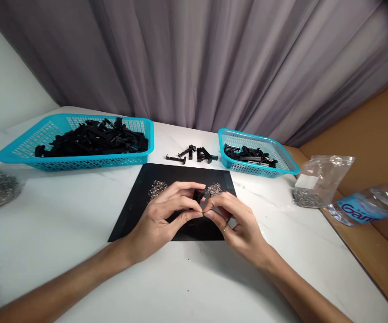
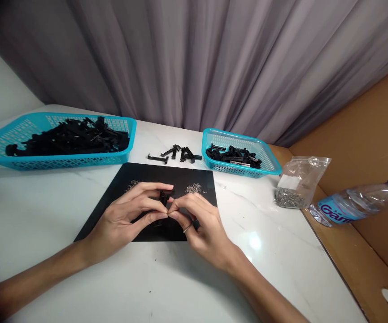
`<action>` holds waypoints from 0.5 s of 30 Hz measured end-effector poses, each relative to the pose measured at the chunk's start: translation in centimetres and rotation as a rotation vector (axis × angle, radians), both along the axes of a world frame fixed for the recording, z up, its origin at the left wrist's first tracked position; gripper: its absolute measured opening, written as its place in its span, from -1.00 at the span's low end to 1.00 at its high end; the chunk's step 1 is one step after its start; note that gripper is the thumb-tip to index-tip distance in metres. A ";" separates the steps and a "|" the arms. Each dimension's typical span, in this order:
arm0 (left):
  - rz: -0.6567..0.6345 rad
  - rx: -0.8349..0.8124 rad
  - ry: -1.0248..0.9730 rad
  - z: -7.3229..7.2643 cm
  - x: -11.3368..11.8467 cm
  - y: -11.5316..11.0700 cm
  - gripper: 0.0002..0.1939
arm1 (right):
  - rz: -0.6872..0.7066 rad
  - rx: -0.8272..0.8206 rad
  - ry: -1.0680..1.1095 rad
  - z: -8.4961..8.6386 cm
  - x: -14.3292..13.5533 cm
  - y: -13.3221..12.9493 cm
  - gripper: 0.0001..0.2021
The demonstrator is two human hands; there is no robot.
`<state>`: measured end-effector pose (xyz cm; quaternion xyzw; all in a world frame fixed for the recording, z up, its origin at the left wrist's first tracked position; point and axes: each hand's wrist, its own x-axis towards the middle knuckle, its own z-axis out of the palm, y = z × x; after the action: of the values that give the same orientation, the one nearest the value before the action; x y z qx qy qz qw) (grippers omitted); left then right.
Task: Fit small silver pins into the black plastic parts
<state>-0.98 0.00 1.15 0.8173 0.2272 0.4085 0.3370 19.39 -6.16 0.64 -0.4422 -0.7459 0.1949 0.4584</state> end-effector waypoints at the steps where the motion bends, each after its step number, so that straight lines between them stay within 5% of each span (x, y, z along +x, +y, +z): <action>1: -0.006 -0.031 0.003 0.0 0.1 0.0 -0.88 | 0.005 -0.015 0.011 0.0 0.0 0.0 -0.92; 7: 0.017 -0.207 0.107 -0.6 -0.2 0.8 -0.85 | -0.128 -0.003 -0.003 -0.3 0.3 0.6 -0.92; 12: -0.011 -0.367 0.215 -1.8 -0.7 1.4 -0.39 | -0.275 0.041 -0.088 -0.9 1.0 1.5 -0.91; 15: -0.051 -0.345 0.254 -2.0 -0.5 1.4 -0.52 | -0.297 0.044 -0.124 -1.0 1.2 2.0 -0.92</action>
<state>-1.50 1.40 -0.82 0.7978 0.3136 0.2486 0.4509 20.58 -4.16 -0.39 -0.5487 -0.7031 0.0808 0.4450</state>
